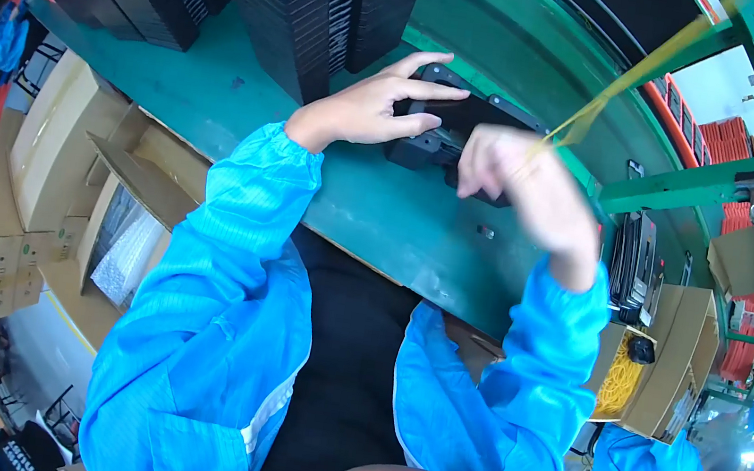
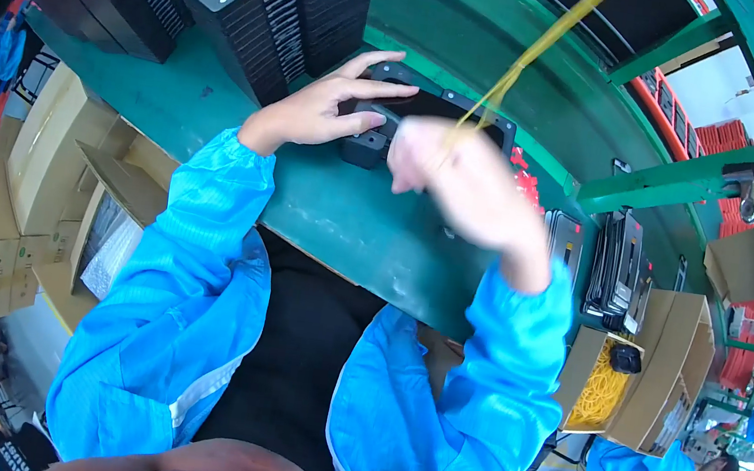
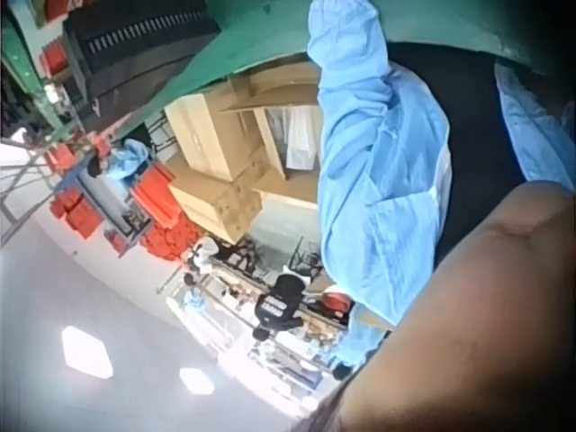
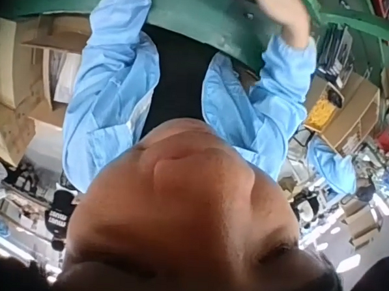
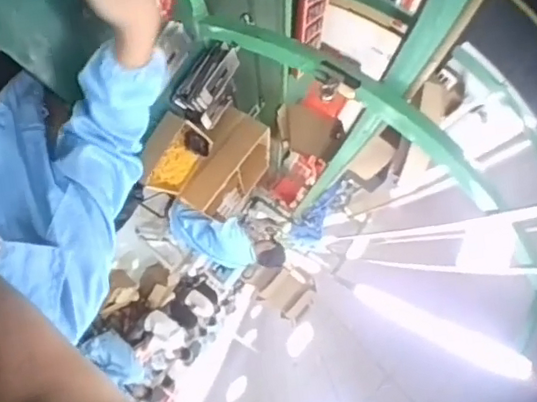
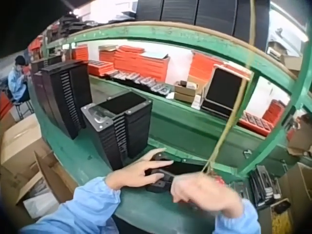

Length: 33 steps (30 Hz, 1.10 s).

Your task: Assembling electronic components into black plastic housings on a production line.

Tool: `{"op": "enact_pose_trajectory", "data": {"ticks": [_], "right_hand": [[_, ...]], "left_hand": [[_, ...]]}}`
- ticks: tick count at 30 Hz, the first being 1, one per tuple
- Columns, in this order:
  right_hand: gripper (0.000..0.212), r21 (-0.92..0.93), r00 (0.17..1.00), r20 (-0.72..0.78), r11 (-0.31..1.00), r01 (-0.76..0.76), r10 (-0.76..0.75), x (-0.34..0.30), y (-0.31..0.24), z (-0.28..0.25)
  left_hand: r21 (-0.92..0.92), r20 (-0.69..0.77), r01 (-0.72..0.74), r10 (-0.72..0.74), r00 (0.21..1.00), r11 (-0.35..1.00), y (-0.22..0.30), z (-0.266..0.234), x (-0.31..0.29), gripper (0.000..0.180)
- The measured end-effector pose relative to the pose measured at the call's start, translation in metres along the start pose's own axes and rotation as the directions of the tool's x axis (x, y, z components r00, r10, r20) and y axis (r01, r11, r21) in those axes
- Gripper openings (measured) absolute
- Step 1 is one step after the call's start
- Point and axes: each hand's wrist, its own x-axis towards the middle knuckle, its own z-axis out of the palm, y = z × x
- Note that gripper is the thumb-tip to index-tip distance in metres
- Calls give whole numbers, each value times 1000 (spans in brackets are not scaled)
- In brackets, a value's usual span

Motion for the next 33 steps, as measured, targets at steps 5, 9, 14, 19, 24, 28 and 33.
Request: {"op": "enact_pose_trajectory", "data": {"ticks": [5, 9, 14, 19, 24, 28, 33], "right_hand": [[31, -453, 974, -206, 891, -13, -90, -39, 43, 45], [21, -455, 960, -90, 869, 196, -264, -42, 53, 63], [22, -569, 943, -185, 813, 127, -277, -32, 74, 64], [45, 83, 866, -491, 984, 157, -96, -12, 61, 70], [58, 225, 892, -443, 974, 13, 91, -11, 37, 37], [55, 204, 911, -411, 971, 128, -34, -30, 16, 1], [53, -31, 839, -531, 992, 120, -118, -36, -23, -29]], "left_hand": [[28, 101, -18, 15, 995, 999, 4, -4, 1, 71], [-6, 97, -45, 45, 994, 999, 6, -6, 4, 80], [37, 30, -37, 36, 999, 999, 11, 0, 3, 80], [168, -39, -45, 52, 998, 985, 20, 2, 7, 71], [201, -186, 130, -92, 978, 971, 63, 4, 5, 64], [556, -249, -79, 256, 934, 827, 118, -30, 26, 60], [825, -450, 168, 447, 773, 540, 145, -84, 20, 56]]}}
